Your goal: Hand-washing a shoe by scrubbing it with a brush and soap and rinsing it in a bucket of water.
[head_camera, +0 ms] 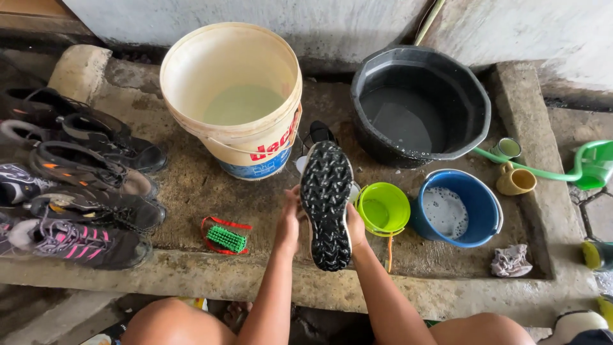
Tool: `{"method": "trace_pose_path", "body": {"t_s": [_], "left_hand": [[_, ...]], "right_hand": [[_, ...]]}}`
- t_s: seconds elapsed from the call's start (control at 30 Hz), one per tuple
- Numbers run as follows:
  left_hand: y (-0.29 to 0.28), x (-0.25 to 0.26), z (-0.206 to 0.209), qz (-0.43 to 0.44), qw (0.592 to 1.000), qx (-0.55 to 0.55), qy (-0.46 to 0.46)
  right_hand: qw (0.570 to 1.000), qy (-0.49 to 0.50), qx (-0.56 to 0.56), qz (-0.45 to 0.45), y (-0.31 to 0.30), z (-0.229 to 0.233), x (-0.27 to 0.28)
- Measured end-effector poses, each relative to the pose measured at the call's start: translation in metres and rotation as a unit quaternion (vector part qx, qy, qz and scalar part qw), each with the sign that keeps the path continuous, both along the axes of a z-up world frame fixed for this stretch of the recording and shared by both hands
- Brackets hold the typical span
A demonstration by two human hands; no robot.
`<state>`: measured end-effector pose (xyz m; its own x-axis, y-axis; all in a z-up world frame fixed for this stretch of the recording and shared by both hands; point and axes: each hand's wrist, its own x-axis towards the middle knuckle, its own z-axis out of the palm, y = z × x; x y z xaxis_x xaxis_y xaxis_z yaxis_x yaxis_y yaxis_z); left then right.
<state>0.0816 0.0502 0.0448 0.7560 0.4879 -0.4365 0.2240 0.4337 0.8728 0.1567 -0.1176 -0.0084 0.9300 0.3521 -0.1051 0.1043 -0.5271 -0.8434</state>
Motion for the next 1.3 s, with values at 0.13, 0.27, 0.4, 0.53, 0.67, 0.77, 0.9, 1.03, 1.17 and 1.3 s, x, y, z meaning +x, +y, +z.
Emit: {"method": "trace_pose_path", "body": {"t_s": [0.13, 0.27, 0.4, 0.53, 0.67, 0.77, 0.9, 1.03, 1.17, 1.3], "left_hand": [[-0.002, -0.016, 0.058, 0.045, 0.992, 0.105, -0.047], [0.003, -0.028, 0.081, 0.133, 0.983, 0.125, 0.036], [0.007, -0.039, 0.055, 0.163, 0.973, 0.144, 0.078], [0.002, -0.051, 0.042, 0.194, 0.96, 0.175, 0.103], [0.004, -0.059, 0.013, 0.185, 0.96, 0.178, 0.108], [0.008, -0.065, 0.014, 0.147, 0.974, 0.141, 0.097], [0.021, -0.074, 0.009, 0.103, 0.972, 0.157, 0.137], [0.025, -0.073, -0.009, 0.053, 0.974, 0.154, 0.158], [0.031, -0.076, -0.014, 0.034, 0.973, 0.158, 0.164], [0.038, -0.074, -0.024, -0.03, 0.973, 0.168, 0.154]], "right_hand": [[0.99, 0.138, -0.032, -0.009, 0.039, 0.053, -0.002], [0.988, 0.06, -0.135, -0.045, 0.046, 0.0, 0.004], [0.937, -0.034, -0.346, -0.031, 0.04, -0.013, 0.001], [0.91, -0.098, -0.401, 0.046, 0.02, -0.053, -0.011], [0.863, -0.325, -0.381, 0.074, 0.002, -0.101, -0.007], [0.889, -0.409, -0.199, 0.057, -0.006, -0.165, 0.011], [0.948, -0.184, -0.257, -0.017, 0.008, -0.144, 0.003], [0.881, 0.027, -0.469, 0.056, -0.002, -0.129, 0.002], [0.949, 0.11, -0.297, 0.004, -0.009, -0.122, 0.009], [0.955, 0.186, -0.225, -0.051, -0.01, -0.012, 0.007]]}}
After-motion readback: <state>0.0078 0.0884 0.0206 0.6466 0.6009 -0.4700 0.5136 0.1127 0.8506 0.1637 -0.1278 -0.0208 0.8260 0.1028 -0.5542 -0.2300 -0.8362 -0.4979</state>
